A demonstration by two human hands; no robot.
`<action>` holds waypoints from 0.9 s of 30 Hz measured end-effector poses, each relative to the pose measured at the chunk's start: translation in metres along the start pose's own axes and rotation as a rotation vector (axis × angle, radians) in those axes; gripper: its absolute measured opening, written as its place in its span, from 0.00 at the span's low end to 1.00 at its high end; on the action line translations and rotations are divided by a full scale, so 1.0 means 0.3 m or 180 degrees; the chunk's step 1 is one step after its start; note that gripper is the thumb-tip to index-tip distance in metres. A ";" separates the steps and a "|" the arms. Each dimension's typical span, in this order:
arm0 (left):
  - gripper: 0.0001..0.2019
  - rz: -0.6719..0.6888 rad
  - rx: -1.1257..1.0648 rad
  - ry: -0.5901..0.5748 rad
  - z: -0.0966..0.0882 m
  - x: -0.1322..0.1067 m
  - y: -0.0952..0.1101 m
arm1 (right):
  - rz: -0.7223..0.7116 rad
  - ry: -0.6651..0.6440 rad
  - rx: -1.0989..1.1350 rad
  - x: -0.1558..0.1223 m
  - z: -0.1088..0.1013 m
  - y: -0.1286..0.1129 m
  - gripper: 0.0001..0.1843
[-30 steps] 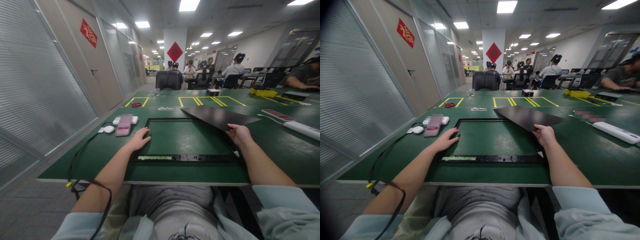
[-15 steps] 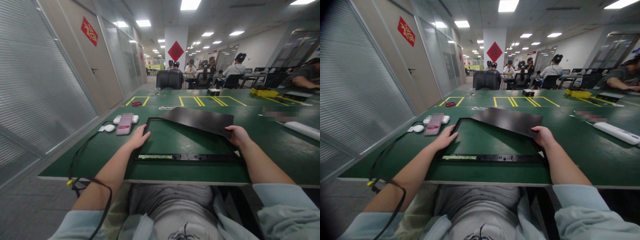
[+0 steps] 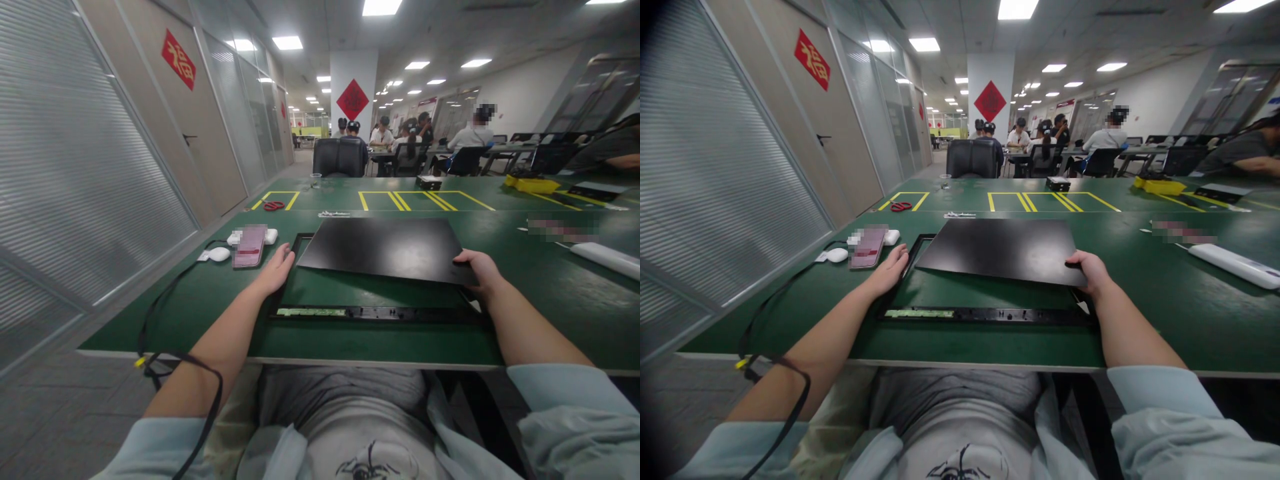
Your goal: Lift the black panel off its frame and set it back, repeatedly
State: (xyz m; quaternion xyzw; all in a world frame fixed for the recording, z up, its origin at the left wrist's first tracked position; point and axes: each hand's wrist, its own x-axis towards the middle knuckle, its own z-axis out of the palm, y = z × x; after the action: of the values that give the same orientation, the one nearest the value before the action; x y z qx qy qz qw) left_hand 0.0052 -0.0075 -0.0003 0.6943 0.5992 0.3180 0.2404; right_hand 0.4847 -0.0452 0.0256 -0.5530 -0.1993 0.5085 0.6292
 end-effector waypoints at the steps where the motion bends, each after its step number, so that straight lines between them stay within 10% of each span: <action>1: 0.37 -0.0043 -0.0020 -0.0002 -0.002 -0.002 0.003 | 0.0057 -0.0034 -0.0066 -0.003 -0.002 -0.001 0.20; 17: 0.33 0.0064 -0.0202 0.0082 0.006 0.014 -0.023 | -0.0172 -0.1174 -0.0871 0.038 -0.067 0.002 0.33; 27: 0.12 0.0389 -0.0680 0.0128 -0.014 0.033 -0.035 | -0.0556 -0.1058 -0.1087 -0.012 -0.031 0.020 0.36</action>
State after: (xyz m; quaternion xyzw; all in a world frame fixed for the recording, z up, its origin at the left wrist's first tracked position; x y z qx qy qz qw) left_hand -0.0041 0.0036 -0.0034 0.6934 0.5232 0.4080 0.2810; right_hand 0.4883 -0.0537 0.0185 -0.5408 -0.4300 0.4950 0.5268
